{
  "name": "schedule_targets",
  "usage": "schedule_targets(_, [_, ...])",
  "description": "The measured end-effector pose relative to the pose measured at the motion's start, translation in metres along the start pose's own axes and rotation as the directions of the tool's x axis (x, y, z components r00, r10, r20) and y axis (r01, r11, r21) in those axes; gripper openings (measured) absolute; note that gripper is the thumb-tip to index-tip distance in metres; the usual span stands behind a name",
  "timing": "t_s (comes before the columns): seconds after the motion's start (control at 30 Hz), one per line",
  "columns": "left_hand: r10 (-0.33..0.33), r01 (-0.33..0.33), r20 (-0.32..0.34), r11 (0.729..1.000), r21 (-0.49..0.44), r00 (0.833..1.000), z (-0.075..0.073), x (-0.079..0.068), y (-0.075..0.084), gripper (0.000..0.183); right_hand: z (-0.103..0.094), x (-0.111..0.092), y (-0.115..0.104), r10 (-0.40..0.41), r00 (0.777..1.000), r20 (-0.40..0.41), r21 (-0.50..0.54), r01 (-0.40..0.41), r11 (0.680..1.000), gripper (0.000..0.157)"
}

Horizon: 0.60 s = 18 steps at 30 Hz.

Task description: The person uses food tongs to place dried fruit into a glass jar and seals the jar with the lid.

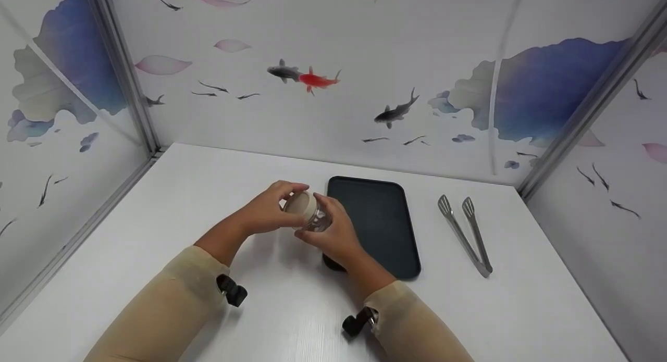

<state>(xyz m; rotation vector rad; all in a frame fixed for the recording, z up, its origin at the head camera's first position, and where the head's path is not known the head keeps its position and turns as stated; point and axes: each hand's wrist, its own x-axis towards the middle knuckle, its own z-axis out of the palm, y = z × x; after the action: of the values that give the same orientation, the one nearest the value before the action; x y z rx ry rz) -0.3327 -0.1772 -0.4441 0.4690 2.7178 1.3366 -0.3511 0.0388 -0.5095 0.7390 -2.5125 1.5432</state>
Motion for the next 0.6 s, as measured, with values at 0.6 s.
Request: schedule_targets(0.6, [-0.019, 0.018, 0.018, 0.999, 0.036, 1.0, -0.0029, -0.0013, -0.0026, 0.08, 0.0004, -0.0001, 0.0021, 0.018, 0.999, 0.027, -0.036, -0.017, 0.999, 0.093])
